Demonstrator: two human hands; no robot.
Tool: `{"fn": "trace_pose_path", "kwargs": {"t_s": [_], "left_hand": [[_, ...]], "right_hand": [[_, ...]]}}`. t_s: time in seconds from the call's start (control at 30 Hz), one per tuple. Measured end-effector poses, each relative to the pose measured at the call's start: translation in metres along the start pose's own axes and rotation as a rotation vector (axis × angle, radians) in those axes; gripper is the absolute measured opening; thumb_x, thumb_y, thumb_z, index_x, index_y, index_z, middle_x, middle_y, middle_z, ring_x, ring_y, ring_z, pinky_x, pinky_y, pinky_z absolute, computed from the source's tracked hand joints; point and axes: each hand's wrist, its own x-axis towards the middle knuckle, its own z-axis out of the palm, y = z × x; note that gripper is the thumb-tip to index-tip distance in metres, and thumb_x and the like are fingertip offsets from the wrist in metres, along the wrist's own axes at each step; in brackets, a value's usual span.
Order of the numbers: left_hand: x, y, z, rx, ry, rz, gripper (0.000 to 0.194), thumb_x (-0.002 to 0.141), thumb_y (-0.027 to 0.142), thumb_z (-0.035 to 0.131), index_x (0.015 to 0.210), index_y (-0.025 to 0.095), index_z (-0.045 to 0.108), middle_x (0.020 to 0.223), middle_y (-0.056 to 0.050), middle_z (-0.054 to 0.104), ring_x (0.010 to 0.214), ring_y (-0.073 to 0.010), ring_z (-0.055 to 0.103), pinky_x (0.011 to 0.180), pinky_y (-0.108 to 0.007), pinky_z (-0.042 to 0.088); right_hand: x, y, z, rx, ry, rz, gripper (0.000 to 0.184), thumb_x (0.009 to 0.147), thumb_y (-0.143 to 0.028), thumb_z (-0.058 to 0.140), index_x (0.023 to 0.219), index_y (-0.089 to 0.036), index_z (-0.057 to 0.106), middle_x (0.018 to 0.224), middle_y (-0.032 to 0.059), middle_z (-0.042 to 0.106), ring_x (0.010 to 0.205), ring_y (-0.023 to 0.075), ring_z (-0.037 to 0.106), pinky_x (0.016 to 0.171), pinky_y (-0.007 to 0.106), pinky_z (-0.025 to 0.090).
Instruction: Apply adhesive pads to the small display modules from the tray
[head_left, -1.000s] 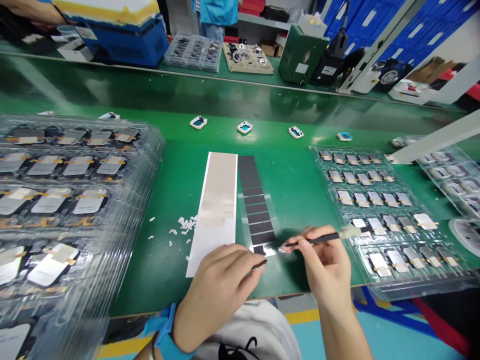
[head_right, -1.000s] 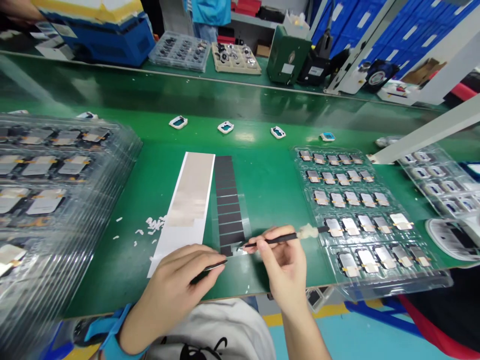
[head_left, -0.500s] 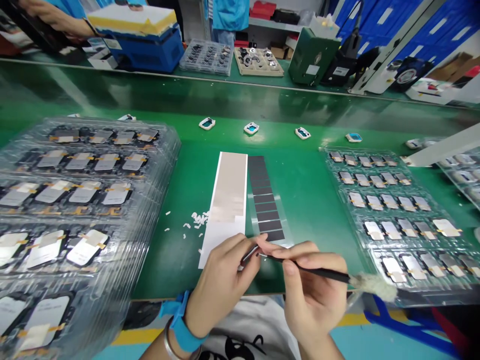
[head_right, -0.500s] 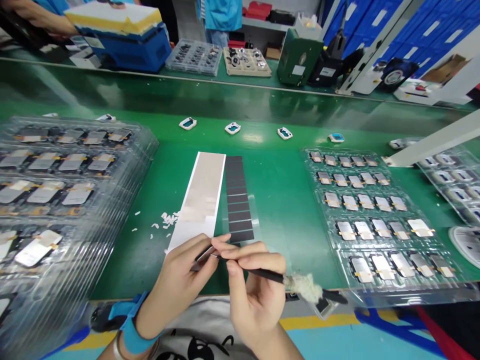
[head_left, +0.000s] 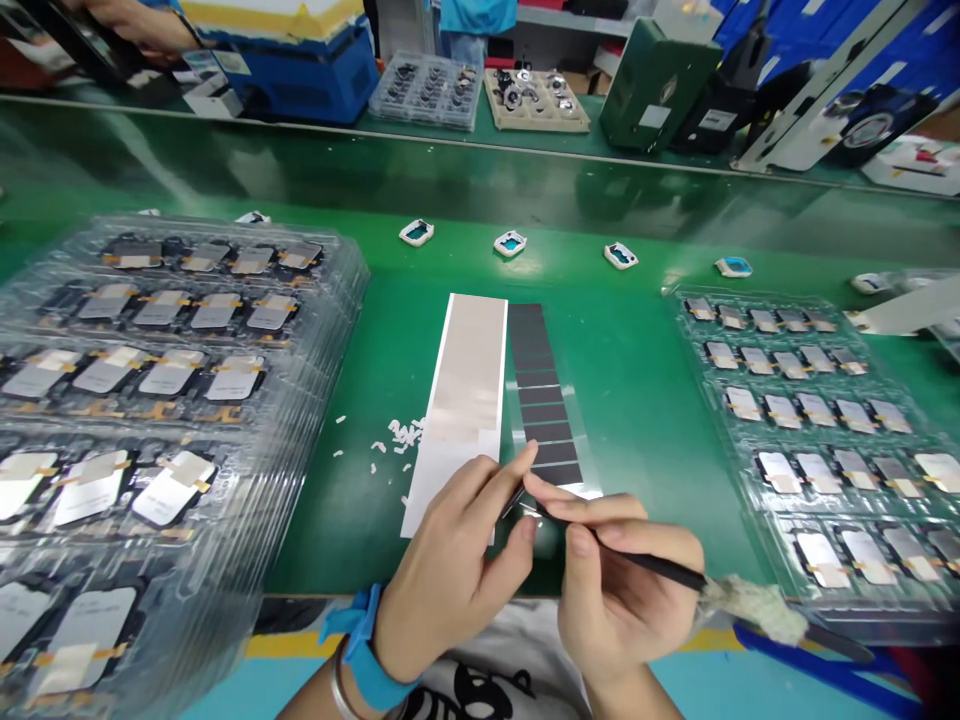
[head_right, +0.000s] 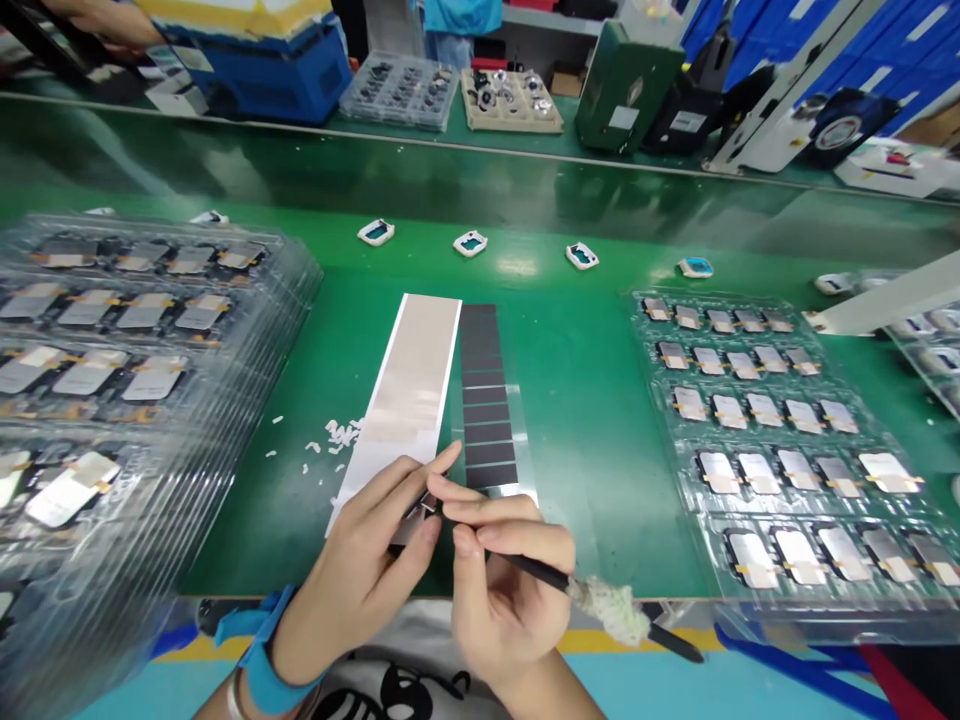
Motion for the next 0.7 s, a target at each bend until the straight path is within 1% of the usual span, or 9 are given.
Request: {"fn": "trace_pose_path", "kwargs": {"t_s": [0.07,0.2,0.4,0.6,0.7], "left_hand": [[-0.0007,-0.0003,-0.0014,-0.022,-0.005,0.007,0.052,0.102,0.022,0.041,0.154,0.023,0.038,0.099,-0.006,0.056,0.090,-0.0213,0.057,0.080,-0.035,0.051],[-0.0018,-0.0019,-0.0016,-0.050,-0.001,0.027,0.052,0.104,0.024,0.039,0.156,0.025,0.035,0.099,-0.006,0.054,0.090,-0.0214,0.056,0.080,-0.035,0.050],[-0.0016,-0.0034,-0.0006,-0.065,-0.002,0.030,0.053,0.104,0.024,0.039,0.157,0.026,0.032,0.102,-0.006,0.055,0.093,-0.0226,0.056,0.083,-0.036,0.049],[-0.0015,-0.0033,-0.0004,-0.071,0.008,0.037,0.053,0.105,0.021,0.037,0.158,0.026,0.031,0.102,-0.006,0.055,0.093,-0.0215,0.054,0.082,-0.034,0.047],[-0.0018,-0.0032,-0.0006,-0.078,0.003,0.035,0.053,0.105,0.021,0.036,0.158,0.025,0.031,0.102,-0.006,0.054,0.092,-0.0212,0.054,0.082,-0.034,0.047]], "right_hand": [[-0.0003,-0.0001,0.0003,0.008,0.003,0.001,0.033,0.089,0.010,0.051,0.109,-0.016,0.054,0.098,0.0038,0.071,0.094,0.0165,0.075,0.091,0.043,0.067],[-0.0010,0.0002,0.0011,0.001,0.005,-0.016,0.033,0.088,0.010,0.052,0.108,-0.015,0.054,0.098,0.0044,0.071,0.095,0.0171,0.075,0.089,0.042,0.068],[-0.0020,0.0001,0.0022,-0.017,0.032,0.000,0.030,0.089,0.008,0.054,0.108,-0.016,0.056,0.097,0.0056,0.071,0.094,0.0197,0.076,0.083,0.043,0.070],[-0.0023,0.0007,0.0035,-0.054,0.040,-0.021,0.028,0.089,0.006,0.055,0.107,-0.016,0.058,0.095,0.0061,0.072,0.090,0.0202,0.076,0.078,0.044,0.071],[-0.0028,0.0010,0.0034,-0.092,0.040,-0.032,0.028,0.090,0.005,0.056,0.107,-0.017,0.058,0.094,0.0055,0.072,0.090,0.0200,0.076,0.081,0.043,0.071]]}}
